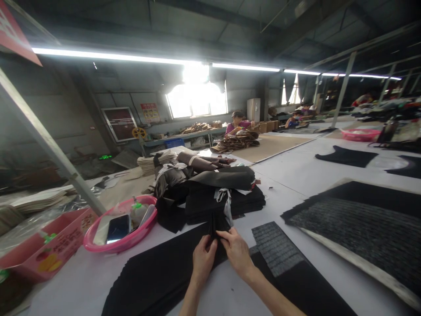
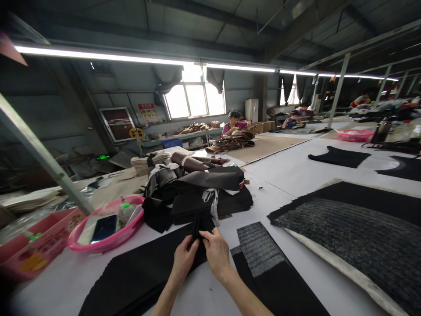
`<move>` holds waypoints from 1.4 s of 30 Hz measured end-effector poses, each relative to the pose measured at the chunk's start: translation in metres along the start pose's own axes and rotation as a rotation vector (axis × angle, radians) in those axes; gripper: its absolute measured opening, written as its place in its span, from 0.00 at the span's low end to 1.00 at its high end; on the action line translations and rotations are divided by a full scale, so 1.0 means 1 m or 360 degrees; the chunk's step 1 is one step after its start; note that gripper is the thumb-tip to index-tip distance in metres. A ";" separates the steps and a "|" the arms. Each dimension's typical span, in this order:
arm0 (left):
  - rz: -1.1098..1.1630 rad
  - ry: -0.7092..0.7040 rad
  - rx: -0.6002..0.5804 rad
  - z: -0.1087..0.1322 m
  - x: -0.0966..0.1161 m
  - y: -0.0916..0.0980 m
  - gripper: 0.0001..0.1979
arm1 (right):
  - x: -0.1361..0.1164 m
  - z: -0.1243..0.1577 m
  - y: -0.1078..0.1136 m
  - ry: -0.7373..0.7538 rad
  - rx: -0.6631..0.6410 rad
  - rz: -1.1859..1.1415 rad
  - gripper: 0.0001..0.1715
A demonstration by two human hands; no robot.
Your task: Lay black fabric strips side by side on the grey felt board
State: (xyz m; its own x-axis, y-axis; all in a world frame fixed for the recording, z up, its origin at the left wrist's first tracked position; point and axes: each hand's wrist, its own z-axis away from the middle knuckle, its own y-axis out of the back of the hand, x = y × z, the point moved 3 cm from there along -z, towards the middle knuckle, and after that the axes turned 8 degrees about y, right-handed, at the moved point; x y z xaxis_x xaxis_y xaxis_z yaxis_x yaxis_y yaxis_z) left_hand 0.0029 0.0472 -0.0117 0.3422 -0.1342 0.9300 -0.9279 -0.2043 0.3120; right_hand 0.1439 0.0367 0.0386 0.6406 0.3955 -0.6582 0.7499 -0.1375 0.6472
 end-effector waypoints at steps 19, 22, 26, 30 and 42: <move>0.0067 0.0052 0.0051 -0.002 -0.006 -0.001 0.19 | -0.017 0.020 -0.013 0.0148 -0.0003 0.0307 0.25; 0.0104 0.0074 0.0060 -0.003 -0.011 -0.001 0.20 | -0.019 0.028 -0.020 0.0122 -0.0056 0.0268 0.30; 0.0148 0.0104 0.0076 -0.003 -0.012 0.001 0.20 | -0.022 0.034 -0.026 0.0090 -0.0038 0.0183 0.30; 0.0180 0.0119 0.0069 -0.001 -0.006 0.002 0.20 | -0.026 0.034 -0.032 0.0059 0.0014 0.0149 0.30; 0.0116 0.0244 0.0155 -0.003 0.001 0.003 0.21 | -0.027 0.036 -0.036 -0.0049 0.0145 -0.0064 0.24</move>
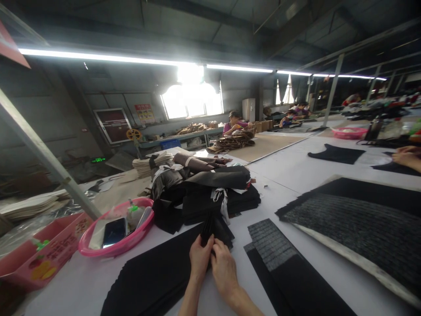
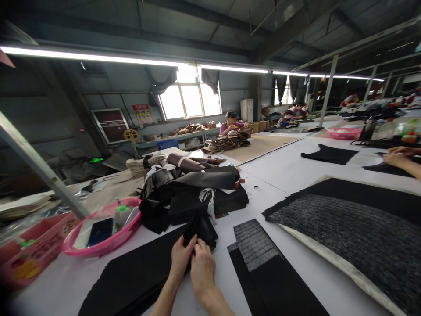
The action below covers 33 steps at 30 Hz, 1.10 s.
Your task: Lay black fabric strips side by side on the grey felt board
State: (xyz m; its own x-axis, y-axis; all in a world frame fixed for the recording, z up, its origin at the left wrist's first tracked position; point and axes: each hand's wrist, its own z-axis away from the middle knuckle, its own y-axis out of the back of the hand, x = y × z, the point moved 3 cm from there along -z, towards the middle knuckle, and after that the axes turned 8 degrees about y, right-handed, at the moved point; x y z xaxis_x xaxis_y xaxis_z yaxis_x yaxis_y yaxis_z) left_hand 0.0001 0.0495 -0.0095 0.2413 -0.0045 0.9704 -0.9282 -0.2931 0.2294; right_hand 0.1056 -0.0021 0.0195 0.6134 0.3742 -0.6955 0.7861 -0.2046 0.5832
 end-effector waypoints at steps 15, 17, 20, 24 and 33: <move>-0.0058 -0.0050 0.0061 0.000 -0.003 0.001 0.23 | 0.034 0.009 -0.014 -0.1137 0.0710 -0.1570 0.37; -0.0061 -0.0047 0.0048 0.001 -0.002 0.001 0.23 | 0.031 0.008 -0.014 -0.1200 0.0741 -0.1682 0.37; -0.0062 -0.0042 0.0028 0.001 -0.001 0.001 0.22 | 0.027 0.005 -0.017 -0.1231 0.0735 -0.1799 0.36; -0.0067 -0.0034 0.0016 0.001 0.000 0.000 0.22 | 0.025 0.004 -0.020 -0.1165 0.0679 -0.1787 0.35; -0.0106 0.0021 0.0009 0.006 0.003 -0.001 0.24 | 0.020 -0.001 -0.034 -0.0908 0.0396 -0.1573 0.40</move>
State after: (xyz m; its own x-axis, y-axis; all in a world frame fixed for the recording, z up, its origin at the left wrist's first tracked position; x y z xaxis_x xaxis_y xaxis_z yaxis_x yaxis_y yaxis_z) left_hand 0.0033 0.0437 -0.0069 0.2988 0.0275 0.9539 -0.9086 -0.2976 0.2931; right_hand 0.0913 0.0130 -0.0142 -0.3786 0.0219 -0.9253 0.8948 -0.2467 -0.3720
